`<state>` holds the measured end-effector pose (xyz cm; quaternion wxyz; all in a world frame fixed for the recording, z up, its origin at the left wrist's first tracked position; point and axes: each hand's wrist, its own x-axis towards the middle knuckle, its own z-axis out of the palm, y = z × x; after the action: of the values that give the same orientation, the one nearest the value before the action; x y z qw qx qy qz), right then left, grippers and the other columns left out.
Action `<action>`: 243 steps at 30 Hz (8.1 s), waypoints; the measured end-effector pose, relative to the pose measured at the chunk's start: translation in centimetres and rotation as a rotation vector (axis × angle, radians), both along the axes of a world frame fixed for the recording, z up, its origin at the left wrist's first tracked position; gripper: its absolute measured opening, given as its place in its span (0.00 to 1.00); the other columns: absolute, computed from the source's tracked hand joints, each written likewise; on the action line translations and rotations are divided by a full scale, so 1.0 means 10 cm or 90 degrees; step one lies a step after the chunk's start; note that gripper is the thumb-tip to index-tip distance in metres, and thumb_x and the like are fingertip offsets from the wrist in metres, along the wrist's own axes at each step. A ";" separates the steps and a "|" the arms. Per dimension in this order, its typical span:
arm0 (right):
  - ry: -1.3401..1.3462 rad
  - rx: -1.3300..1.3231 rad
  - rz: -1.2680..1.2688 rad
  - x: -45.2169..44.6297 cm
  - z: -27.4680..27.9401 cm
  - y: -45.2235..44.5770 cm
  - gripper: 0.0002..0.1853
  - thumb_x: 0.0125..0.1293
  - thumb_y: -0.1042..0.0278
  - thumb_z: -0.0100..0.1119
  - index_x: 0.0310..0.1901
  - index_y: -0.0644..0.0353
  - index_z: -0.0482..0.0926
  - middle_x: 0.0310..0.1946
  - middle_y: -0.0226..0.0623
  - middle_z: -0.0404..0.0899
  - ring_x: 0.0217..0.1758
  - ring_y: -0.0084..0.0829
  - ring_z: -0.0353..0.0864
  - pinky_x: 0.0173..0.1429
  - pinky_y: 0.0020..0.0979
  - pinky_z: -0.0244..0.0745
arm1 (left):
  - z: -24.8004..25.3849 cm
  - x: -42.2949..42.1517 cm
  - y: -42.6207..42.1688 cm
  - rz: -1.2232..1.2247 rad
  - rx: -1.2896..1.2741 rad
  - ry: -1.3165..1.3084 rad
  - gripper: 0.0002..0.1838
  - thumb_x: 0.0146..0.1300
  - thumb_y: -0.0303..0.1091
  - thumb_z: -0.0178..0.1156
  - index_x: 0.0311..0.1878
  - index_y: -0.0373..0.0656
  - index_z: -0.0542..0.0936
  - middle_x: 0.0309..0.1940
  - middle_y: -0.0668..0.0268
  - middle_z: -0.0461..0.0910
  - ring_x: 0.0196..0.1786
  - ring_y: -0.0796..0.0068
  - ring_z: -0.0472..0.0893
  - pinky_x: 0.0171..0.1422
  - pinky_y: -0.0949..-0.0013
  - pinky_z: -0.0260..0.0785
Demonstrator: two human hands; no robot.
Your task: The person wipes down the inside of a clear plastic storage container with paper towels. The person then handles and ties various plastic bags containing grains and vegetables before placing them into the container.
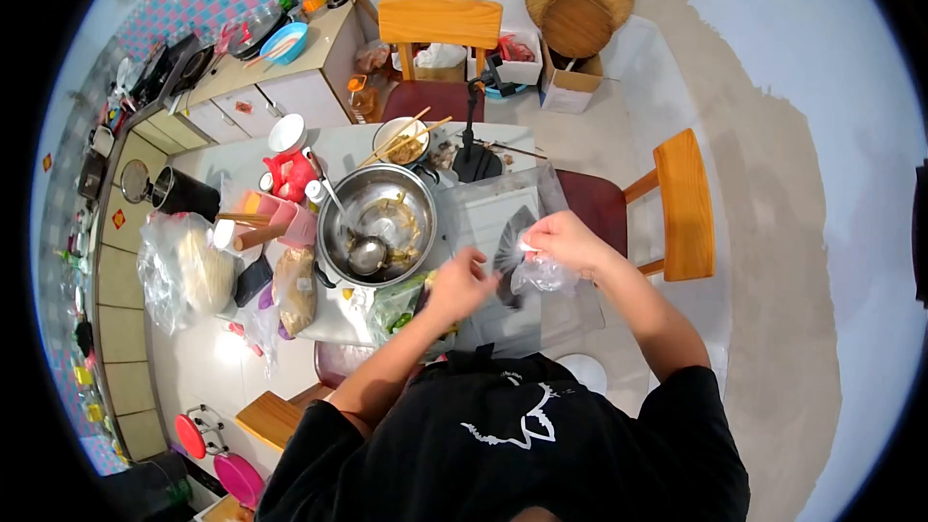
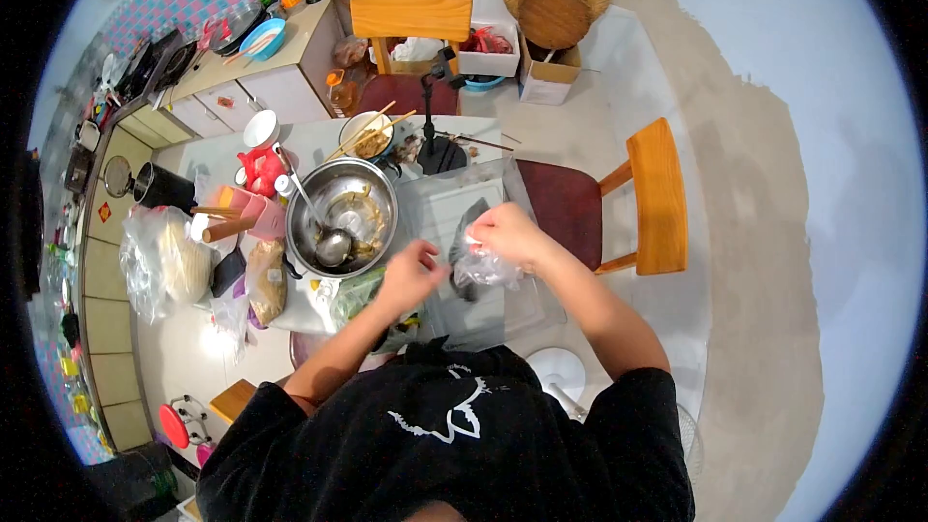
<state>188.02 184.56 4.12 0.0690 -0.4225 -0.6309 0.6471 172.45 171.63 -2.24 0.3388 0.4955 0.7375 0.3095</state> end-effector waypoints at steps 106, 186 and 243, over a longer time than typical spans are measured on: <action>0.129 0.263 -0.281 0.14 -1.72 -0.80 0.17 0.46 0.81 0.58 0.40 0.62 0.70 0.37 0.43 0.73 0.37 0.42 0.76 0.42 0.36 0.72 | -0.91 0.39 -0.12 -0.213 0.080 0.220 0.10 0.45 0.27 0.55 0.34 0.45 0.75 0.30 0.61 0.75 0.38 0.58 0.75 0.44 0.57 0.62; 0.126 0.382 -0.210 0.21 -1.86 -0.92 0.03 0.60 0.78 0.53 0.34 0.68 0.76 0.26 0.37 0.75 0.28 0.27 0.80 0.30 0.25 0.76 | -0.87 0.30 -0.07 0.168 -0.280 -0.829 0.05 0.61 0.27 0.54 0.40 0.42 0.76 0.29 0.72 0.75 0.26 0.83 0.71 0.33 0.77 0.70; 0.166 0.103 -0.196 0.34 -1.87 -0.88 0.04 0.63 0.73 0.51 0.36 0.63 0.71 0.28 0.33 0.73 0.30 0.22 0.74 0.38 0.27 0.75 | -0.98 0.46 -0.12 0.194 -0.302 -0.875 0.03 0.62 0.31 0.54 0.37 0.44 0.72 0.20 0.75 0.65 0.18 0.86 0.61 0.17 0.83 0.50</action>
<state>191.42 175.76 -14.56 0.2818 -0.4194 -0.5944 0.6255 177.06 170.38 -12.03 0.7751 -0.0039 0.4669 0.4258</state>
